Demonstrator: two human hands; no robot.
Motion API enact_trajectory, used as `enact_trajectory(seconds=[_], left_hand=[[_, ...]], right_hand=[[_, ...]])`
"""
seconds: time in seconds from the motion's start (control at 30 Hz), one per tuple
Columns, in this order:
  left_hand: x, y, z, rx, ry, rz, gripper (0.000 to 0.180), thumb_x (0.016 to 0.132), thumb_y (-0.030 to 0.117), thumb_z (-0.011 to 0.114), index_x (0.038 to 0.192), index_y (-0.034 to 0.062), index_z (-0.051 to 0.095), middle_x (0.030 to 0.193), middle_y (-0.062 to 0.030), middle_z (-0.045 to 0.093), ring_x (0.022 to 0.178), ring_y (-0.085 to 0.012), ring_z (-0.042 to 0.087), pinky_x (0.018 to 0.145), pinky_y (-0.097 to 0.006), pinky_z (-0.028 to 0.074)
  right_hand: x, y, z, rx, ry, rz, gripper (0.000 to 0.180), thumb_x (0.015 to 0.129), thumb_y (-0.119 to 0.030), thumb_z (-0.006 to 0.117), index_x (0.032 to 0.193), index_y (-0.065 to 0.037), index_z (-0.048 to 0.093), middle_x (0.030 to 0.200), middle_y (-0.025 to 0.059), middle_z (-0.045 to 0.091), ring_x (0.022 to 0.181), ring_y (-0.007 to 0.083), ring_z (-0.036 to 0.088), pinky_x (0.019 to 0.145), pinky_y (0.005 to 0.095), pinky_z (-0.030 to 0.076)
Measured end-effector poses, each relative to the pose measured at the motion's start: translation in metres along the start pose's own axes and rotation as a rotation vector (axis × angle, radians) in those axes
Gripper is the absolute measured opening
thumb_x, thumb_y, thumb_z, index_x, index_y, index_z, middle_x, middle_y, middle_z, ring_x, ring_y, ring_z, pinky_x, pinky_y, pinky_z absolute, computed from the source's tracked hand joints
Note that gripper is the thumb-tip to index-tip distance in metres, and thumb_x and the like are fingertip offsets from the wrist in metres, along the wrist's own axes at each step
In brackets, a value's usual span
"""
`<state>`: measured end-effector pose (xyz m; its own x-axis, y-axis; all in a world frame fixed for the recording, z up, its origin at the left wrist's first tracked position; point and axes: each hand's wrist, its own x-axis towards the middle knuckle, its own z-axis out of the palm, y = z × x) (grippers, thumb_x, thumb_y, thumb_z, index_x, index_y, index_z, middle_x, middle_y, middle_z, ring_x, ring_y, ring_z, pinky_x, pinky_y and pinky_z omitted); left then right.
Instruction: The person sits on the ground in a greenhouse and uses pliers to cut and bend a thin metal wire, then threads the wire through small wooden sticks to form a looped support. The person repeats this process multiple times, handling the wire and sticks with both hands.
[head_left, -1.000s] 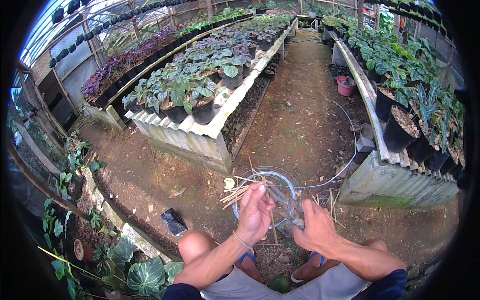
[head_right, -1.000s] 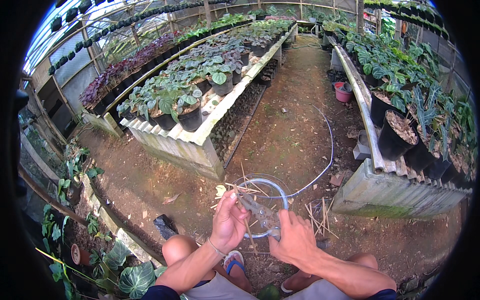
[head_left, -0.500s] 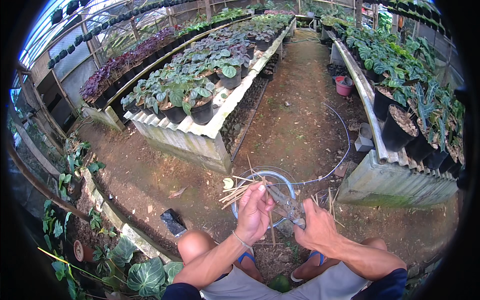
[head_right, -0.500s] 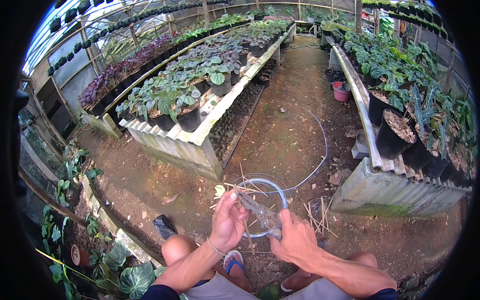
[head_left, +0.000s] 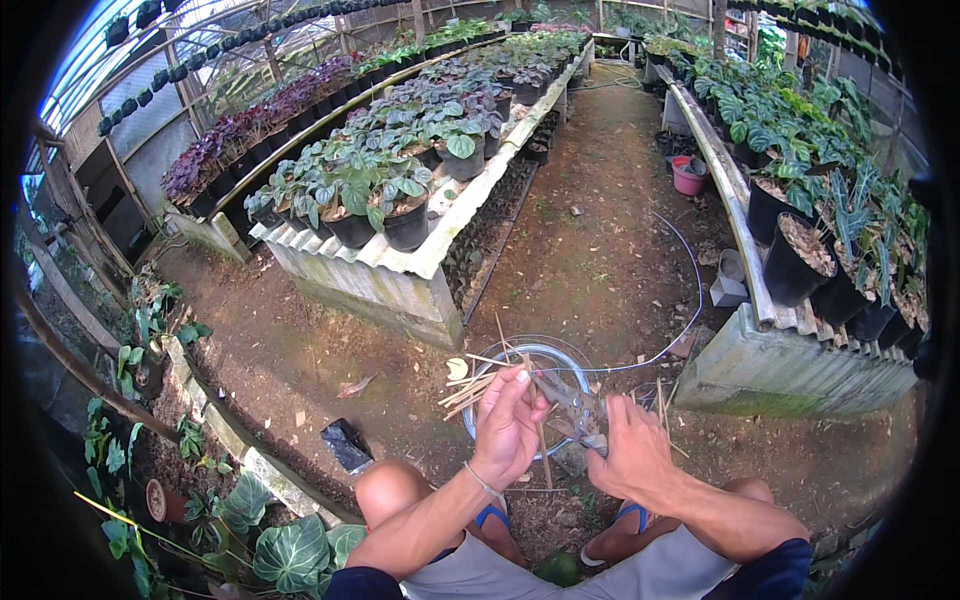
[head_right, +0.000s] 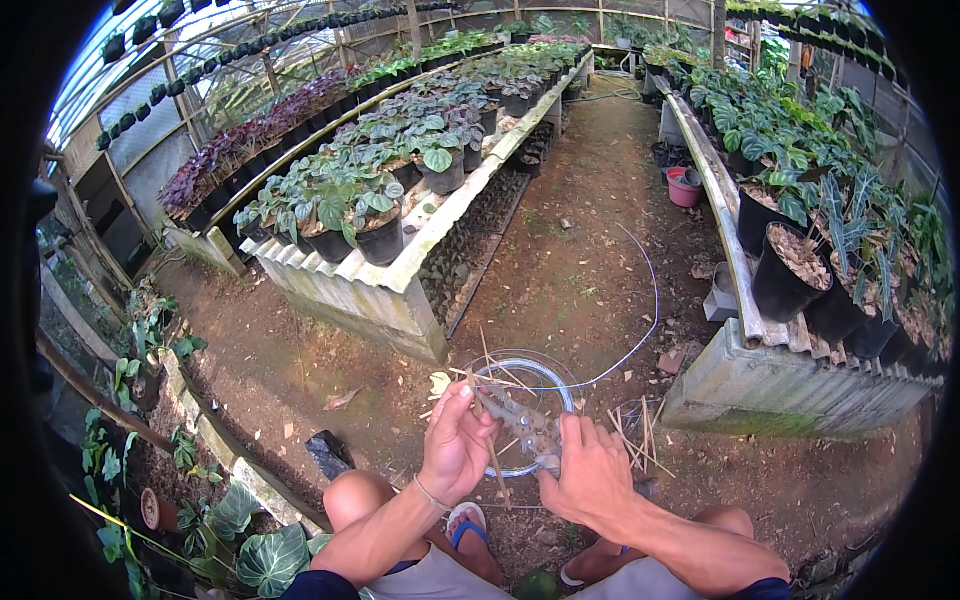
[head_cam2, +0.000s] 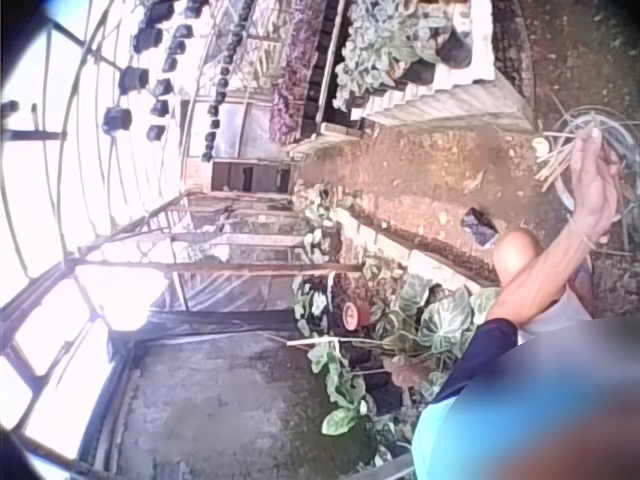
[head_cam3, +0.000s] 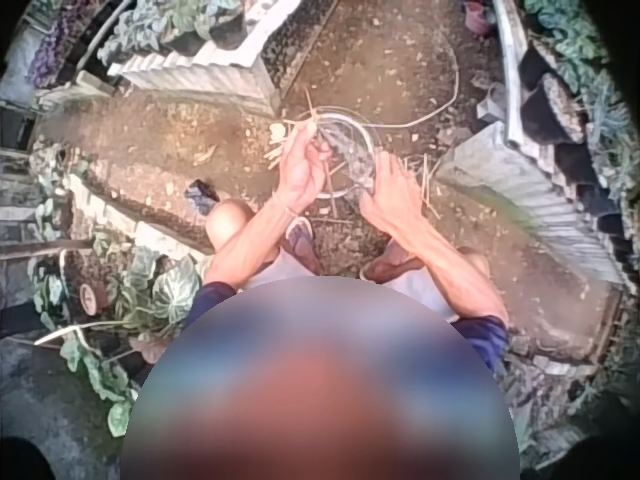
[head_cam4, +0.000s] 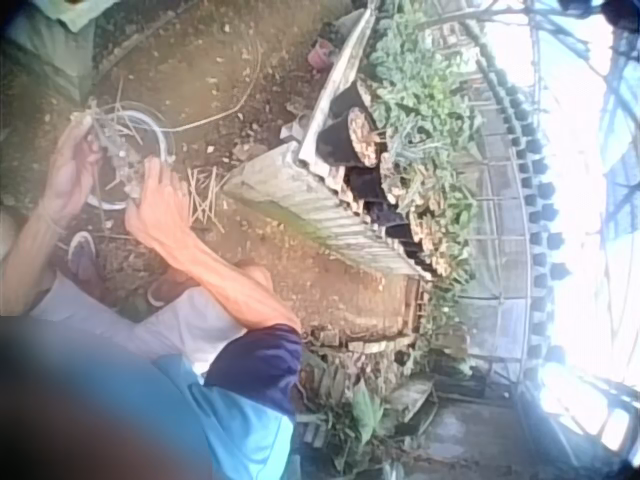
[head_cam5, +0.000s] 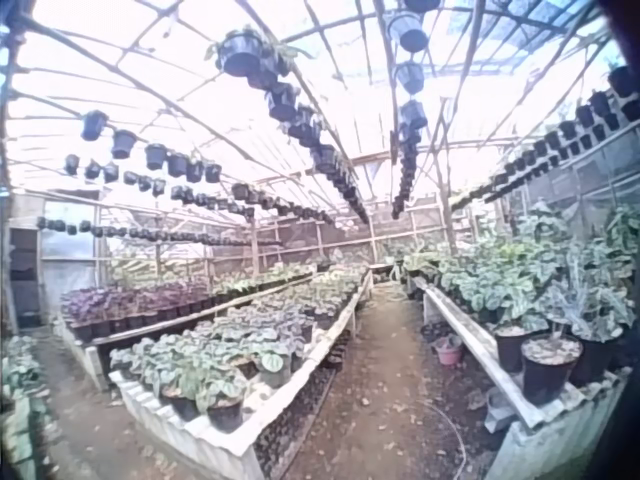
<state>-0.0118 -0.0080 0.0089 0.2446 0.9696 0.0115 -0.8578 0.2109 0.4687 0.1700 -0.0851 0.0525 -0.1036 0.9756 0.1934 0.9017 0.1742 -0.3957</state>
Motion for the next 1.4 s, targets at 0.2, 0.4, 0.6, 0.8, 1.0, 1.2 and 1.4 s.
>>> enact_trajectory(seconds=[0.2, 0.4, 0.6, 0.8, 1.0, 1.2, 1.4], left_hand=[[0.007, 0.017, -0.003, -0.097, -0.046, -0.096, 0.012, 0.106, 0.013, 0.062, 0.116, 0.0068, 0.063, 0.109, -0.0062, 0.070, 0.077, -0.0123, 0.061, 0.066, -0.025, 0.048], [0.012, 0.036, -0.005, -0.052, -0.086, -0.216, 0.014, 0.106, 0.013, 0.061, 0.117, 0.0042, 0.062, 0.106, -0.0075, 0.068, 0.076, -0.0131, 0.058, 0.063, -0.023, 0.046], [0.010, 0.037, -0.004, 0.040, -0.146, -0.329, 0.013, 0.105, 0.011, 0.063, 0.115, 0.0039, 0.066, 0.104, -0.0079, 0.068, 0.074, -0.0105, 0.057, 0.059, -0.020, 0.043], [0.010, 0.040, 0.000, 0.328, -0.136, -0.406, 0.016, 0.103, 0.013, 0.067, 0.115, 0.0027, 0.070, 0.101, -0.0069, 0.071, 0.072, -0.0083, 0.056, 0.059, -0.019, 0.042], [0.005, 0.042, 0.002, 0.591, -0.163, -0.446, 0.015, 0.100, 0.015, 0.073, 0.109, 0.0028, 0.074, 0.093, 0.0009, 0.070, 0.071, -0.0033, 0.057, 0.059, -0.019, 0.043], [0.012, 0.044, 0.000, 0.540, -0.112, -0.433, 0.016, 0.100, 0.014, 0.073, 0.111, 0.0021, 0.074, 0.093, 0.0000, 0.070, 0.071, -0.0040, 0.057, 0.059, -0.019, 0.042], [0.023, 0.063, -0.003, 0.656, 0.031, -0.133, 0.015, 0.101, 0.012, 0.071, 0.111, 0.0010, 0.074, 0.092, -0.0021, 0.072, 0.071, -0.0056, 0.058, 0.059, -0.020, 0.041]], right_hand=[[0.004, 0.011, -0.011, -0.061, 0.015, -0.092, 0.061, 0.075, -0.023, 0.075, 0.127, 0.001, 0.054, 0.106, 0.0201, 0.062, 0.097, 0.0390, 0.062, 0.087, 0.0503, 0.046], [0.011, 0.029, -0.036, -0.177, 0.073, -0.154, 0.066, 0.067, -0.020, 0.077, 0.126, 0.000, 0.057, 0.108, 0.0192, 0.060, 0.099, 0.0393, 0.059, 0.088, 0.0484, 0.045], [0.013, 0.042, -0.055, -0.251, 0.185, -0.192, 0.065, 0.060, -0.019, 0.074, 0.121, -0.001, 0.061, 0.100, 0.0168, 0.060, 0.092, 0.0385, 0.057, 0.082, 0.0465, 0.043], [0.013, 0.048, -0.071, -0.400, 0.312, -0.302, 0.065, 0.057, -0.020, 0.071, 0.119, -0.005, 0.064, 0.100, 0.0111, 0.060, 0.088, 0.0318, 0.055, 0.079, 0.0451, 0.041], [0.013, 0.061, -0.085, -0.416, 0.280, -0.349, 0.064, 0.055, -0.020, 0.070, 0.117, -0.005, 0.067, 0.097, 0.0110, 0.060, 0.085, 0.0319, 0.055, 0.079, 0.0444, 0.042], [0.006, 0.069, -0.081, -0.315, 0.104, -0.303, 0.071, 0.056, -0.021, 0.072, 0.124, -0.005, 0.063, 0.102, 0.0124, 0.061, 0.088, 0.0341, 0.056, 0.084, 0.0451, 0.043], [-0.007, 0.082, -0.079, -0.027, -0.655, -0.172, 0.072, 0.064, -0.015, 0.076, 0.134, -0.007, 0.061, 0.117, 0.0170, 0.066, 0.114, 0.0360, 0.064, 0.096, 0.0433, 0.048]])
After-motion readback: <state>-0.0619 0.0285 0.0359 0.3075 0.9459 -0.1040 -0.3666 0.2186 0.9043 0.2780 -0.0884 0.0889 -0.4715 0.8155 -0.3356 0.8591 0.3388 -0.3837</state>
